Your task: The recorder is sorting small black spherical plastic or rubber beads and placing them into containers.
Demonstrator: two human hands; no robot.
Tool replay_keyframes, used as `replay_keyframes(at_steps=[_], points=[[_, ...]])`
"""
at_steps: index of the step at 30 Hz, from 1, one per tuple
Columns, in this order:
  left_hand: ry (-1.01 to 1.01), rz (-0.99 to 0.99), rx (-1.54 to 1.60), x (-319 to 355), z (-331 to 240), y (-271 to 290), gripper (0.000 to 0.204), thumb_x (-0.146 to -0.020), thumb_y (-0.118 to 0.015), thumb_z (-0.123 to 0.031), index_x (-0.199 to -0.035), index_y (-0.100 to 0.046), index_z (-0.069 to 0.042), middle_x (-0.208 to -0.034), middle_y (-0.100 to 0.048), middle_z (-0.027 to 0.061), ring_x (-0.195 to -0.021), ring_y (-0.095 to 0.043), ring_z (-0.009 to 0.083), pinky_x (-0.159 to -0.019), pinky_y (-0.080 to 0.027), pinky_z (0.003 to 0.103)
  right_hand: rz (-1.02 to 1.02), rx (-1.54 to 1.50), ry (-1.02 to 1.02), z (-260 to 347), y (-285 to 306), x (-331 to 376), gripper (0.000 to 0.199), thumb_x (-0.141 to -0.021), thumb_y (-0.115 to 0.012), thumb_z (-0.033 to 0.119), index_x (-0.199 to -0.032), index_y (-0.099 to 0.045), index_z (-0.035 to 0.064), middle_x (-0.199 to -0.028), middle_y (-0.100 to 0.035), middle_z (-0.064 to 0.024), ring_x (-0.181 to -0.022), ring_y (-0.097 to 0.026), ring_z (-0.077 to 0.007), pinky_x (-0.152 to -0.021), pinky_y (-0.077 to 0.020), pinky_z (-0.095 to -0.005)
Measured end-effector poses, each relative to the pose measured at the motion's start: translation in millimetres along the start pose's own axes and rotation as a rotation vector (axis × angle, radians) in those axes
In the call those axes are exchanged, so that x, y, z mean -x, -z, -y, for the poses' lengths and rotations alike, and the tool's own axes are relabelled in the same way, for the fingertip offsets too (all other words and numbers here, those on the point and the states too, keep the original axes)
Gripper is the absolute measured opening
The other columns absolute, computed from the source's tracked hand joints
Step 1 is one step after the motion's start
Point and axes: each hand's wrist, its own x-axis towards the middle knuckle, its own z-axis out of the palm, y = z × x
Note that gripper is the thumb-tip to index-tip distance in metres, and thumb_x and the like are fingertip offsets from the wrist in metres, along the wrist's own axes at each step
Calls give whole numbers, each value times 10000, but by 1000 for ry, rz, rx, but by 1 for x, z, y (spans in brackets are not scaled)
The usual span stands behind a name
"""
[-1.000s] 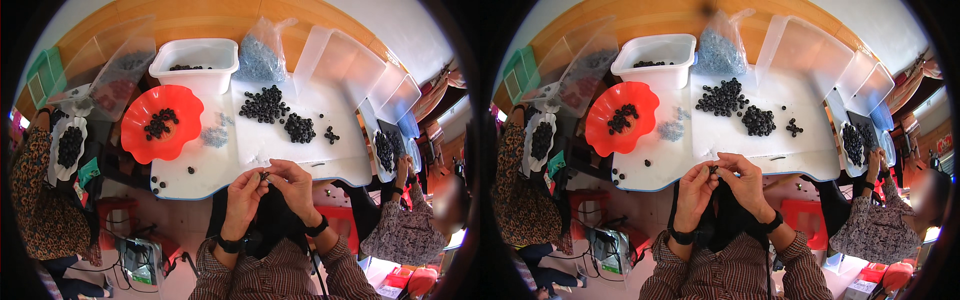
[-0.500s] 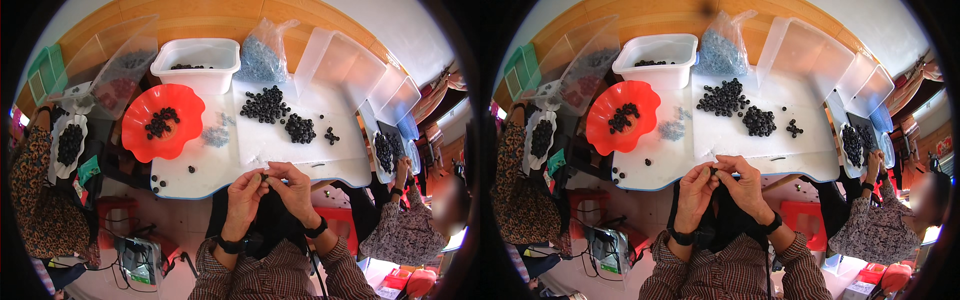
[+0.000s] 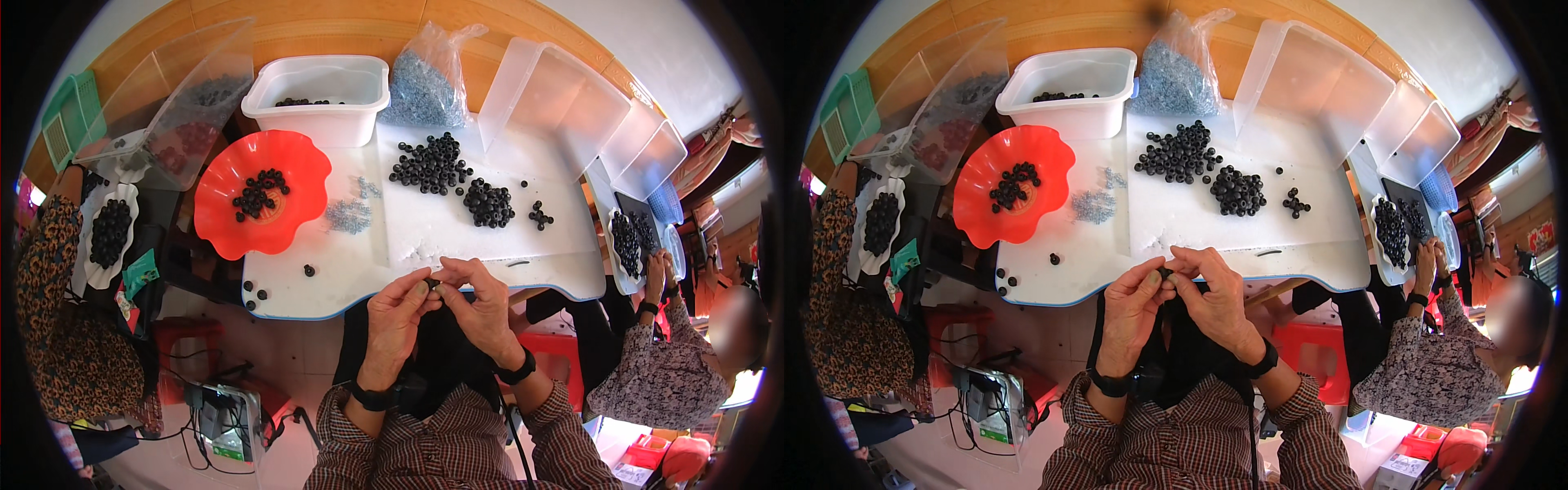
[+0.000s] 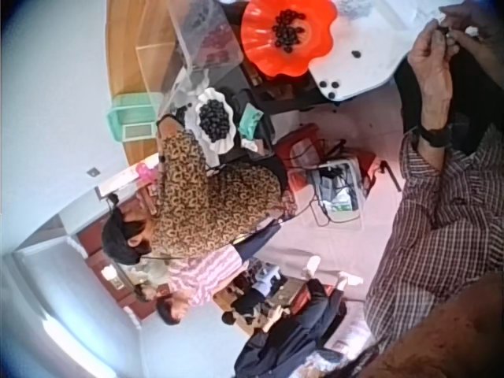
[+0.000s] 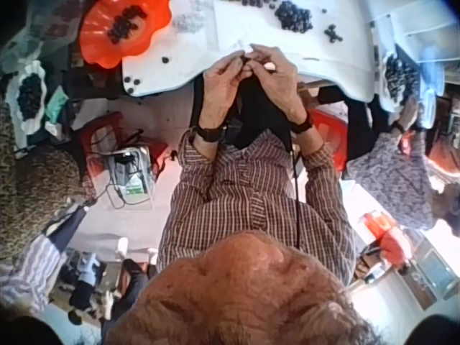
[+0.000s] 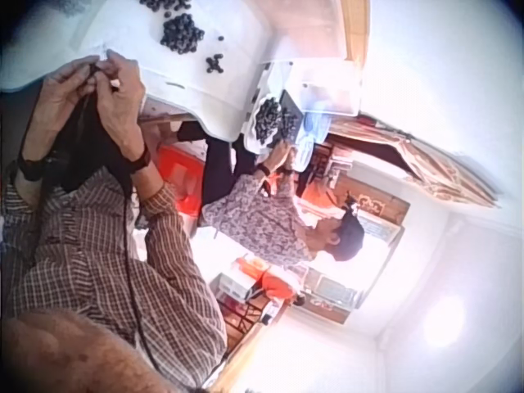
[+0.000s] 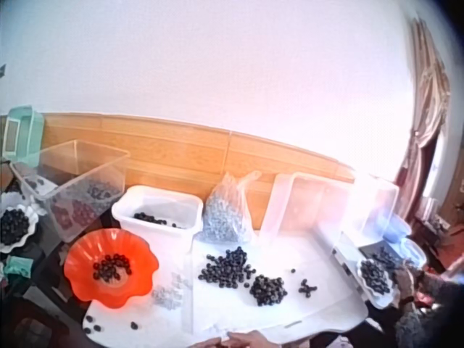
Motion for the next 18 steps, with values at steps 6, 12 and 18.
replay_keyframes(at_steps=[6, 12, 18], points=[[36, -5, 18, 1, 4, 2, 235, -933, -586, -42, -1154, -627, 26, -988, -676, 94, -824, -657, 135, -732, -570, 253, -2, 29, -3, -4, 2, 2, 387, -782, -665, -73, -1152, -614, 28, -913, -671, -86, -763, -646, -159, -684, -526, -268], [22, -13, -107, 2, 0, -1, 234, -935, -591, -58, -1152, -636, 19, -971, -683, 93, -809, -662, 131, -705, -572, 241, -4, 28, 10, -6, 1, 5, 393, -776, -673, -68, -1152, -610, 29, -909, -671, -89, -757, -651, -167, -671, -533, -270], [1, -74, -199, 4, -4, -12, 247, -944, -580, -63, -1164, -626, 40, -980, -683, 119, -825, -674, 153, -751, -583, 273, -8, 100, 89, 0, -1, 2, 399, -774, -662, -73, -1158, -593, 9, -883, -665, -90, -772, -645, -196, -656, -543, -288]])
